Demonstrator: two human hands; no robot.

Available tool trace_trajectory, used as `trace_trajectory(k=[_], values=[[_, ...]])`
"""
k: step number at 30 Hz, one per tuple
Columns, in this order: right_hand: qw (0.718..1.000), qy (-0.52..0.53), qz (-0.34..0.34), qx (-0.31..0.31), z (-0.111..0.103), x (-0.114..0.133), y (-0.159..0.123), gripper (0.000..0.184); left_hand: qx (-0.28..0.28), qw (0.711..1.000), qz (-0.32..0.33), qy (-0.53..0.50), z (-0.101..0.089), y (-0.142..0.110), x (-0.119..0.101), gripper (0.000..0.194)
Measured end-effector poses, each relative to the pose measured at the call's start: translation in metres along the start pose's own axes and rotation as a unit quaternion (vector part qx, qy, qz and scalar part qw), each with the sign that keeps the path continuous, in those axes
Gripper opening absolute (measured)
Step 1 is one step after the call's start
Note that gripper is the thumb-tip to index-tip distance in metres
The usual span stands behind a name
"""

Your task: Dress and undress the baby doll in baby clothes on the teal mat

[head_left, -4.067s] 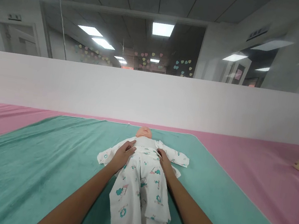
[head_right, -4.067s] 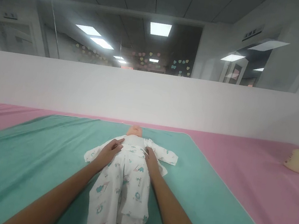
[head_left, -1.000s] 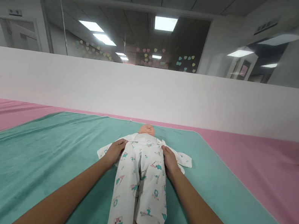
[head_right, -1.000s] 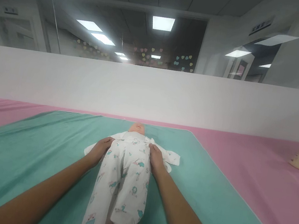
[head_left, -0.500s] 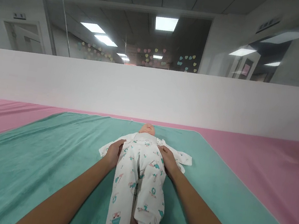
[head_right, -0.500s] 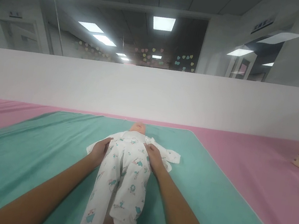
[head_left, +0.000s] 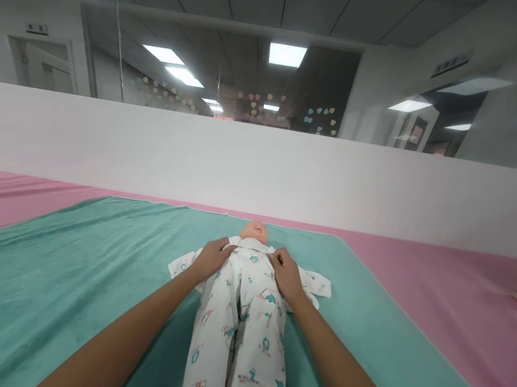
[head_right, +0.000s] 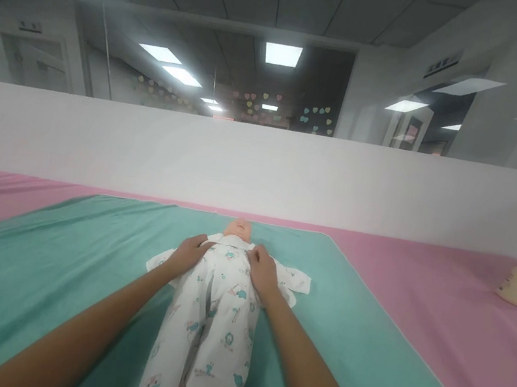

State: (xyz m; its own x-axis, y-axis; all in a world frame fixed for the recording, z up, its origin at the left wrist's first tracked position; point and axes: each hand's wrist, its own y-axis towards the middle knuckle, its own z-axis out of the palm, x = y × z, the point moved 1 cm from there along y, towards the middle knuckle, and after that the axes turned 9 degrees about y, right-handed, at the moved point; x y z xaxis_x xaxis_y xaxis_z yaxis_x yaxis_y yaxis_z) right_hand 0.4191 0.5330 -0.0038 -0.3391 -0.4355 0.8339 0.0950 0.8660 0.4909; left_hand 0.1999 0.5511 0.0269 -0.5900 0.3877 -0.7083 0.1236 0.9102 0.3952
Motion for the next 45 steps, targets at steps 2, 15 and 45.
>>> trace_trajectory(k=[2, 15, 45], values=[[0.999, 0.017, 0.028, -0.030, 0.004, -0.009, 0.008, 0.028, -0.007, 1.000, -0.013, -0.007, 0.002, 0.012, 0.006, 0.038], [0.994, 0.016, 0.089, -0.059, 0.005, -0.030, 0.004, 0.034, -0.024, 0.998, -0.049, -0.012, 0.011, 0.013, 0.021, 0.032], [0.926, 0.308, 0.211, -0.054, 0.008, -0.019, -0.019, 0.017, -0.028, 0.956, -0.161, -0.244, 0.026, -0.037, 0.008, 0.011]])
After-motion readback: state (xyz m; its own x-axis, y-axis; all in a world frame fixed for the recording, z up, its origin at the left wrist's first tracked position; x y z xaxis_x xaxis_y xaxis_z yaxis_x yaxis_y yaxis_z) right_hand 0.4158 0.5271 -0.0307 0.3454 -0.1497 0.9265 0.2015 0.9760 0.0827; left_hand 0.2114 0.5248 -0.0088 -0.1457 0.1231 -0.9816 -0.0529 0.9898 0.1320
